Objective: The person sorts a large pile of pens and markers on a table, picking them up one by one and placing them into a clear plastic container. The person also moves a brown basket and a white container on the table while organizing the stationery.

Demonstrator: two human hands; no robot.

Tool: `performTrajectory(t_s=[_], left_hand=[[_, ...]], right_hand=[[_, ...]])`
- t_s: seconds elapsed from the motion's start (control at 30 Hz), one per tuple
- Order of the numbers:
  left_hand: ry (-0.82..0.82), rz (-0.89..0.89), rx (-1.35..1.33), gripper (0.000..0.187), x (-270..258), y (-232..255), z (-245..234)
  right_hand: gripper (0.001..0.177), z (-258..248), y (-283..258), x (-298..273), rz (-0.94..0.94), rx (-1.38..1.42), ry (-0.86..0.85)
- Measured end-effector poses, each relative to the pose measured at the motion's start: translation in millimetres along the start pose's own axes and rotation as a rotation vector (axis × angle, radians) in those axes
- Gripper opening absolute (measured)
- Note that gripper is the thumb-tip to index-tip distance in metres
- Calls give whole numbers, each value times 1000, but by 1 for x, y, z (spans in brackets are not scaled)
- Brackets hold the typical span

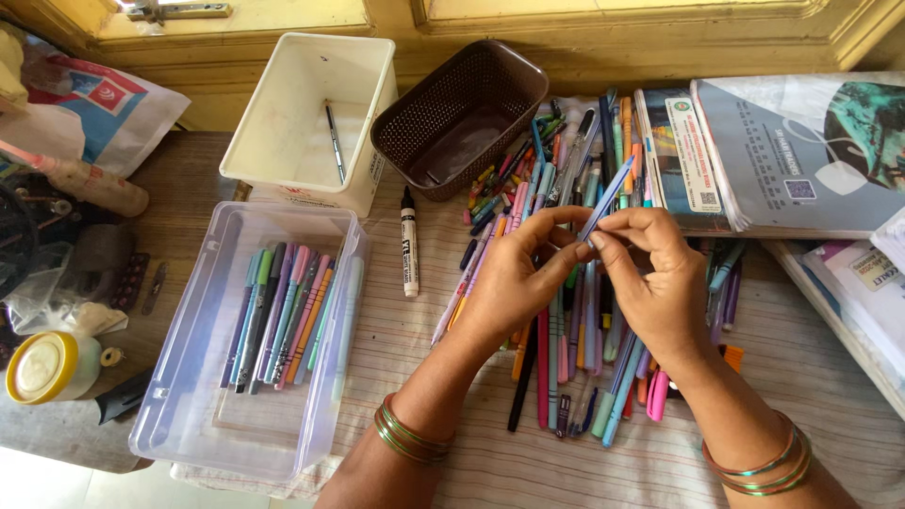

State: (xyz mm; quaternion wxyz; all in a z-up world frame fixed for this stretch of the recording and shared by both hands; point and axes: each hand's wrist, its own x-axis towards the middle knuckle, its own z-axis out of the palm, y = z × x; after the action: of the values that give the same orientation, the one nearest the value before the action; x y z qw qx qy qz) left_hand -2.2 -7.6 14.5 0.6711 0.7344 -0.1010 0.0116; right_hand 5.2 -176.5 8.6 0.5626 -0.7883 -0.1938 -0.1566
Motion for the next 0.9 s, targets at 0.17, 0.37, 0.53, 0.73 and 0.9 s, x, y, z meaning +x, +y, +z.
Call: performTrajectory(t_s=[0.17,0.37,0.53,0.73,0.9], left_hand=[[43,57,41,38,-3,3,2],[218,116,224,31,-9,20,2],[353,281,298,21,-17,58,-2],[471,410,578,17,-71,97,-45],[449,179,1016,12,-91,103,-148]], right_hand=[[12,0,4,-1,-17,-56,-36],[14,3,0,0,-51,-169,-59],[27,5,-5,-2,-84,-102,-97],[31,3,-3,-1,-81,-59,-139],[27,0,-6,-1,-105,-61,-144]])
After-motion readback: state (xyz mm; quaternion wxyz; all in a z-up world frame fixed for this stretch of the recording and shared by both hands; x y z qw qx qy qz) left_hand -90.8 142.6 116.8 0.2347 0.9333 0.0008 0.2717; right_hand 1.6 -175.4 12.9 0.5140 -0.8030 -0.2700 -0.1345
